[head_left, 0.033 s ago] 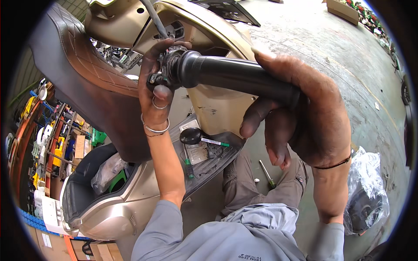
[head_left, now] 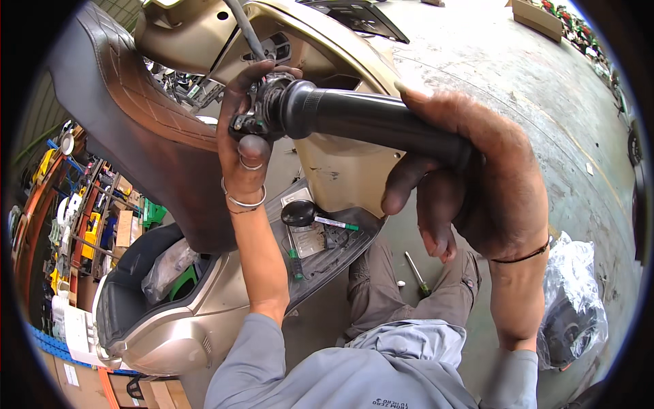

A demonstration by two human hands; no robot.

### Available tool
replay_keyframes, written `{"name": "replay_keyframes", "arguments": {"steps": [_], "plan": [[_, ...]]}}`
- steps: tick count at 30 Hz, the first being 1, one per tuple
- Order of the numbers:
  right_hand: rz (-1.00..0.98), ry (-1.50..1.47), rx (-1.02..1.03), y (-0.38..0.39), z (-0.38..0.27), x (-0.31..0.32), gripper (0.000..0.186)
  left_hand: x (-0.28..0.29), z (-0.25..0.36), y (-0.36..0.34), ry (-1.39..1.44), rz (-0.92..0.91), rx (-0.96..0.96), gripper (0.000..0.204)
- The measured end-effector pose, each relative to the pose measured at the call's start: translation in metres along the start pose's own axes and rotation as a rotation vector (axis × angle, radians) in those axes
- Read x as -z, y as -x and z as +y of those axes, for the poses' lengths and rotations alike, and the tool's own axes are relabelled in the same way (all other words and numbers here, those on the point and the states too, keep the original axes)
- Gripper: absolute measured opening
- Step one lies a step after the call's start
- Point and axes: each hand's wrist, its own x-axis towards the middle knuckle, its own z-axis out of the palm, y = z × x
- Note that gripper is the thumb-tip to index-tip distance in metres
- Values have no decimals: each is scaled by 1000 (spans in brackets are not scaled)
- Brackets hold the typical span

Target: The person repairs a scooter throttle by cleaning and reassembling the handle grip components, applying adhesive to a small part, and sliding the grip assembly back onto the handlebar.

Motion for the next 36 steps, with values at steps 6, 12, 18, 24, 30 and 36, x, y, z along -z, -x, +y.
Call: {"name": "replay_keyframes", "arguments": {"steps": [6, 12, 18, 24, 30, 36], "plan": [[39, 8, -17, -6, 1, -3, 42, 3, -5, 3, 23, 74, -10, 113], [46, -101, -73, -5, -9, -6, 42, 3, -8, 3, -20, 67, 35, 112], [66, 266, 73, -9, -19, -22, 47, -2, -13, 6, 188, 202, 122, 108], [184, 546, 237, 5, -32, -36, 37, -11, -8, 2, 235, 279, 147, 105], [279, 697, 259, -3, -27, -23, 33, -14, 1, 2, 298, 189, 153, 93], [257, 690, 302, -4, -24, -16, 34, -14, 0, 5, 331, 155, 125, 90]]}}
